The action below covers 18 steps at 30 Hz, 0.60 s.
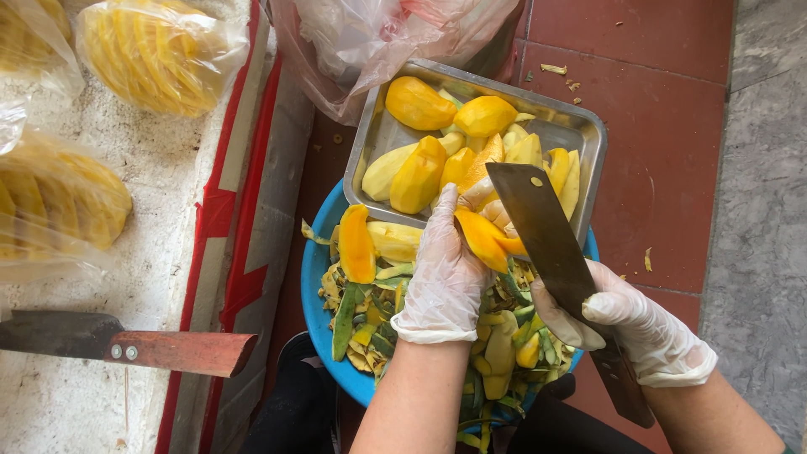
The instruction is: Peeling and slicing mangoes using a large knife and placing the slices into a metal tray
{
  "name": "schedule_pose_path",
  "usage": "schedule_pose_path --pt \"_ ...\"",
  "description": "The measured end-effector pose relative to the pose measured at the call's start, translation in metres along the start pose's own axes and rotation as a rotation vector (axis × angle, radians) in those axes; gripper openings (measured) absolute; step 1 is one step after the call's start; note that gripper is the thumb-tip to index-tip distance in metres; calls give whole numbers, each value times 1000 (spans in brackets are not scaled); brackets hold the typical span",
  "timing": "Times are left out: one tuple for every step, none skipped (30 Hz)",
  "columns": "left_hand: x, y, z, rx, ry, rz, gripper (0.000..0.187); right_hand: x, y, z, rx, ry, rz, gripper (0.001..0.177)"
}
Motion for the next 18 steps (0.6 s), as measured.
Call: schedule_pose_path --pt "2 -9 11 1 1 -2 38 5 -10 7 -1 2 -1 65" --pt "0 -21 21 40 -44 1 39 5 -12 14 -134 -62 -17 61" --pt "-2 -32 31 80 -91 4 43 6 -15 19 -265 -127 -34 57" --pt "-3 -29 27 80 -90 3 43 13 -26 21 -265 -126 -35 57" --pt "-5 -25 23 65 -91 19 44 20 -34 24 -308 -143 -27 61" --pt "-6 -21 19 50 -91 36 44 26 -43 26 -350 -161 -19 66" --pt "-6 -23 20 51 -91 35 44 21 -32 26 -350 -160 -19 66" --pt "-5 -24 21 32 -78 58 44 15 -23 28 -308 -171 -55 79" --pt "-4 -25 22 12 -65 81 43 9 -14 28 -264 -181 -91 93" --pt "-1 -25 21 13 -65 80 43 4 -5 28 -264 -180 -91 93" --pt "3 -25 20 24 -47 101 42 -1 4 28 -254 -184 -99 94" --pt "7 -26 19 35 -29 122 40 -6 13 28 -244 -187 -107 95" --pt "5 -27 20 36 -29 122 40 -4 10 28 -244 -186 -106 95" --pt "1 -29 21 56 -55 130 42 -3 7 29 -230 -186 -108 93" --pt "-2 -31 21 76 -82 139 43 -1 3 29 -216 -186 -110 92" --pt "0 -13 8 76 -82 139 43 0 3 30 -216 -186 -110 92" --pt "2 4 -4 108 -78 125 41 0 2 30 -212 -180 -109 93" --pt "5 21 -17 139 -74 111 39 1 1 31 -209 -175 -108 95"
Point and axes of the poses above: each hand's wrist, its own z-axis towards the middle knuckle, its own y-axis out of the palm, x = y × z, the point moved 6 cm from there along z, towards the middle knuckle, and after that the axes turned 6 degrees about y, right-handed, at the moved point
